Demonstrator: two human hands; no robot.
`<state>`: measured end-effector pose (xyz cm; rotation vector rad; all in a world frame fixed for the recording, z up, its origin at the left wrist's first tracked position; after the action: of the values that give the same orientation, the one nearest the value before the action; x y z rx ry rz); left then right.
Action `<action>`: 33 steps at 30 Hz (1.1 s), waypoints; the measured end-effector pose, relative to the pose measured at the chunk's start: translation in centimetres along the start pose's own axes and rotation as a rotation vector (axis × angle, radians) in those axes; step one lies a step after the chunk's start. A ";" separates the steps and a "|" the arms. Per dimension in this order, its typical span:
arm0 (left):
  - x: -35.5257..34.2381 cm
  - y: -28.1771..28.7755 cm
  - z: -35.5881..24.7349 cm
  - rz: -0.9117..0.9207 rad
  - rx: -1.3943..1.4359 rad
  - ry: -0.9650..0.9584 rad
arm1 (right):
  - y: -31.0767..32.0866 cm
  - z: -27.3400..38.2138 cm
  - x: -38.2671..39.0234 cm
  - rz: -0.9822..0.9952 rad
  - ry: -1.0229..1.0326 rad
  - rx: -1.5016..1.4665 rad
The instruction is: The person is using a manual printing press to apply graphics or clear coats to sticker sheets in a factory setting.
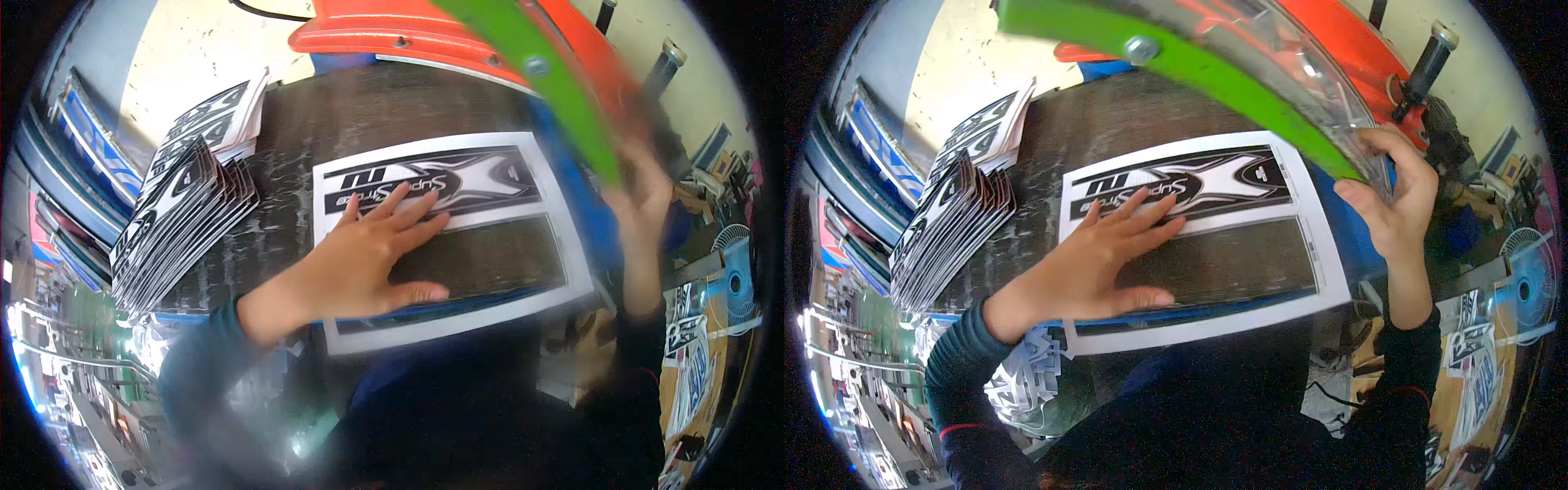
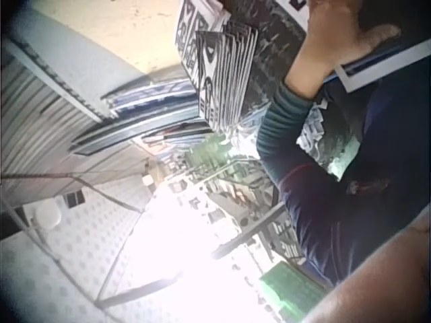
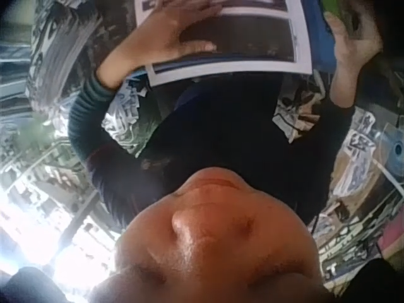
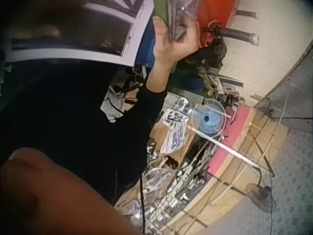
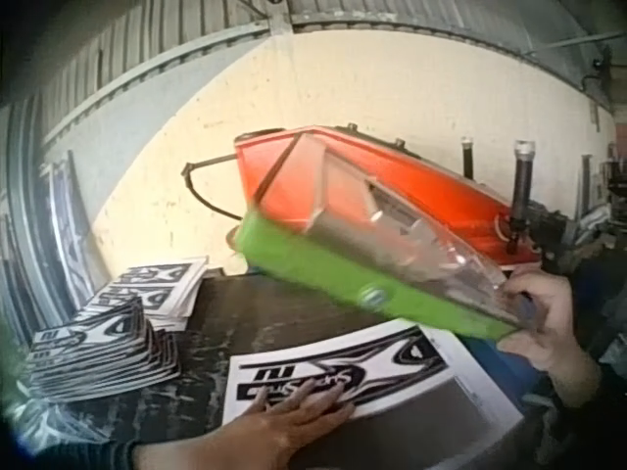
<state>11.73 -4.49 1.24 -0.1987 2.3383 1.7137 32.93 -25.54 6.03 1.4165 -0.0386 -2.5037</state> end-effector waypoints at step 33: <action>7.9 4.8 7.8 -0.360 0.271 0.385 | -9.8 2.3 3.4 0.489 0.419 0.245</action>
<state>3.76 4.59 1.34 -0.9062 2.5597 1.2607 27.18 -17.14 2.86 1.7454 -0.5530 -1.8239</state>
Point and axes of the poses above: each hand's wrist, its own x-axis away from the middle knuckle, its own y-axis out of the back of the hand, z = x × y, the point moved 5 cm from there along -x, towards the middle knuckle, and after that the axes turned 14 degrees about -z, right-handed, at the moved point
